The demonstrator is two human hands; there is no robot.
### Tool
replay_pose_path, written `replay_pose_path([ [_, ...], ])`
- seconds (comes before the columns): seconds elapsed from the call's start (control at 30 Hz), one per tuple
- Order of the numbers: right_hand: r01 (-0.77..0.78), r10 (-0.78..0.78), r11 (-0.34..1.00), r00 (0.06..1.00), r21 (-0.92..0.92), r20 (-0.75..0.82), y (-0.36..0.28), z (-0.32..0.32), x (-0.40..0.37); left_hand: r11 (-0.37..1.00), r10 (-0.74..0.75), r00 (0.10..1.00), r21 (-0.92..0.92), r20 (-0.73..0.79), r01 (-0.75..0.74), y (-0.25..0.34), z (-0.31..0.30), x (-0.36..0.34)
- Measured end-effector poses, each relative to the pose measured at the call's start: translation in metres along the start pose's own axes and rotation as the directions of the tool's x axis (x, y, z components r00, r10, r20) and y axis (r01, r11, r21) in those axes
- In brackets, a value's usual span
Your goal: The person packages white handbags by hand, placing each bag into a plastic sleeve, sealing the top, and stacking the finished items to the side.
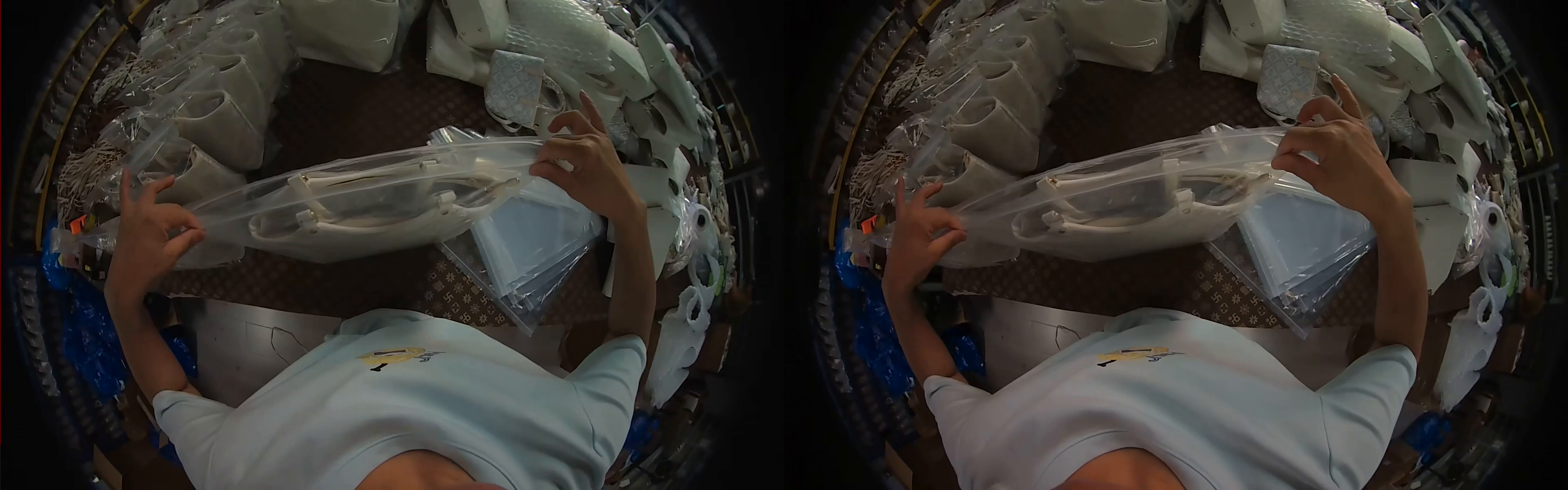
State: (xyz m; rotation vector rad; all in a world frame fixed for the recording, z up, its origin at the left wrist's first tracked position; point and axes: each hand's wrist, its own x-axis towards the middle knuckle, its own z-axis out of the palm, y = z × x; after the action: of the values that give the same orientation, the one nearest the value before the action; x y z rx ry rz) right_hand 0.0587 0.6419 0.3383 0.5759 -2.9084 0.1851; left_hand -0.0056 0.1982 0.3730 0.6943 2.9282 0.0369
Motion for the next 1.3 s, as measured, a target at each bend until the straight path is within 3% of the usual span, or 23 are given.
replay_pose_path([
  [0.07,-0.019,0.022,0.997,0.999,0.076,-0.042,0.011,0.008,-0.008,0.999,-0.004,0.999,-0.049,0.036,0.005,0.000,0.006,-0.003],
  [0.13,-0.021,0.033,0.990,0.996,0.143,-0.079,0.017,0.018,-0.014,0.993,0.037,0.998,-0.114,-0.051,-0.043,-0.006,0.015,-0.006],
  [0.2,-0.015,0.236,0.836,0.913,0.548,-0.334,0.013,0.032,-0.026,0.992,0.025,0.999,-0.119,-0.047,-0.030,-0.005,0.017,-0.008],
  [0.23,-0.018,0.236,0.838,0.913,0.546,-0.332,0.012,0.038,-0.028,0.994,0.013,0.999,-0.105,-0.047,-0.018,-0.004,0.017,-0.008],
  [0.3,-0.074,0.461,0.652,0.829,0.755,-0.317,0.011,0.050,-0.031,0.995,0.005,0.999,-0.102,-0.037,-0.009,-0.002,0.017,-0.008],
  [0.4,-0.067,0.375,0.684,0.886,0.726,-0.272,0.025,0.063,-0.031,0.996,-0.002,1.000,-0.089,-0.017,0.000,-0.001,0.016,-0.006],
  [0.53,-0.049,0.362,0.683,0.889,0.729,-0.280,0.033,0.071,-0.030,0.996,-0.022,1.000,-0.090,-0.013,0.020,0.001,0.015,-0.007],
  [0.6,0.033,0.250,0.823,0.875,0.566,-0.415,0.034,0.069,-0.027,0.993,-0.057,0.998,-0.107,-0.018,0.055,-0.007,0.016,-0.006],
  [0.73,0.040,0.233,0.814,0.891,0.579,-0.389,0.032,0.066,-0.027,0.975,-0.151,0.986,-0.156,0.071,0.160,-0.016,0.014,0.004],
  [0.87,0.032,0.261,0.779,0.892,0.626,-0.370,0.030,0.068,-0.029,0.986,-0.120,0.992,-0.108,0.046,0.124,-0.007,0.011,0.017],
  [0.9,0.010,0.305,0.764,0.875,0.645,-0.375,0.031,0.070,-0.030,0.995,0.038,0.984,-0.081,-0.172,-0.053,0.008,0.012,0.020],
  [0.93,0.014,0.303,0.763,0.875,0.646,-0.378,0.031,0.072,-0.030,0.976,0.197,0.906,-0.017,-0.374,-0.219,0.029,0.013,0.025],
  [1.0,0.039,0.294,0.759,0.870,0.650,-0.396,0.029,0.074,-0.031,0.895,0.410,0.750,0.071,-0.519,-0.440,0.098,0.025,0.047],
  [1.03,0.045,0.285,0.761,0.873,0.647,-0.396,0.029,0.075,-0.031,0.858,0.447,0.687,0.057,-0.572,-0.511,0.135,0.040,0.063],
  [1.13,0.062,0.244,0.797,0.877,0.601,-0.414,0.031,0.072,-0.032,0.752,0.518,0.624,-0.037,-0.585,-0.658,0.224,0.070,0.108],
  [1.3,0.026,0.278,0.796,0.872,0.605,-0.404,0.030,0.073,-0.036,0.736,0.604,0.590,0.090,-0.537,-0.671,0.261,0.082,0.144],
])
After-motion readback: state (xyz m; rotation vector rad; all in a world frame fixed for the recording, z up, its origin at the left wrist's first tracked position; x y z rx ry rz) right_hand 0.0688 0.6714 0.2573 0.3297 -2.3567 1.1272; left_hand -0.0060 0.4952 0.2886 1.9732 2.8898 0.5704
